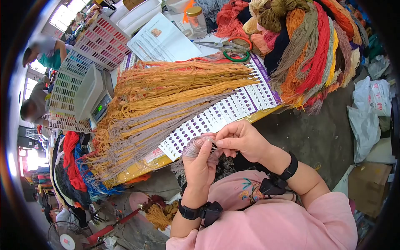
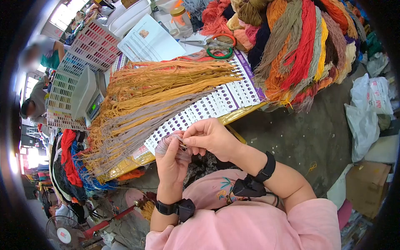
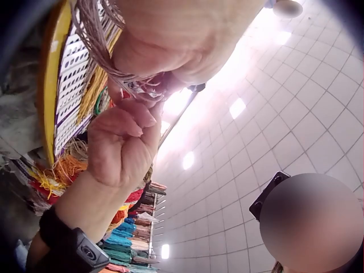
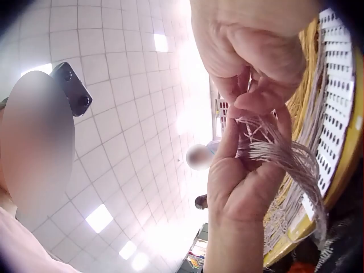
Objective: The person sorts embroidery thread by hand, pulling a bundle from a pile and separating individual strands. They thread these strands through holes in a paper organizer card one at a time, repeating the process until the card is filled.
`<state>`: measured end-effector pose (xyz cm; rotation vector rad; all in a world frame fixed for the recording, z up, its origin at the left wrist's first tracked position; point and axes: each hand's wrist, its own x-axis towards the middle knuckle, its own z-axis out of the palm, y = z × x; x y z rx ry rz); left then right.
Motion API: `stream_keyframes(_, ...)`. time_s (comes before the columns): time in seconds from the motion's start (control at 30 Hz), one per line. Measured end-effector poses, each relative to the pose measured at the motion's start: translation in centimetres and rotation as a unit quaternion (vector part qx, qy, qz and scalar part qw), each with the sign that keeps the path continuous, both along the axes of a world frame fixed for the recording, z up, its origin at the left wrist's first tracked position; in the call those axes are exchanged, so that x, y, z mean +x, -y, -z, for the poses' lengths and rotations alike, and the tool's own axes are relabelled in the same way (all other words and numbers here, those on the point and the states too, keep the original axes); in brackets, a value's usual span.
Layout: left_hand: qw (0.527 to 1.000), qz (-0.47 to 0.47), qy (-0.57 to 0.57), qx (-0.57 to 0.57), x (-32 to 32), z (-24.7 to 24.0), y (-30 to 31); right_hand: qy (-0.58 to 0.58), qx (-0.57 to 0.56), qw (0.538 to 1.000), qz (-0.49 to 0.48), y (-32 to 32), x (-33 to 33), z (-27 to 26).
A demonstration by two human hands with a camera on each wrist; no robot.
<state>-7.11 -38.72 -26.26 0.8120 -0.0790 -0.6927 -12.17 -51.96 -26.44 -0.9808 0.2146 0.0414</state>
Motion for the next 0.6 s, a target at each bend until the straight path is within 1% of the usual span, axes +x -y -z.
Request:
stream_keyframes(0.43, 1.000, -0.005, -0.020, -0.005, 0.11, 0.69, -0.03, 0.000, 0.032, 0.999, 0.001, 0.14, 0.04, 0.13)
stream_keyframes(0.5, 1.000, -0.012, -0.025, 0.001, 0.08, 0.42, 0.00, 0.000, 0.007, 1.000, -0.003, 0.09, 0.03, 0.22)
stream_keyframes(0.6, 0.997, -0.049, -0.003, 0.063, -0.09, -0.18, 0.67, 0.008, -0.014, 1.000, -0.020, 0.12, -0.08, 0.63)
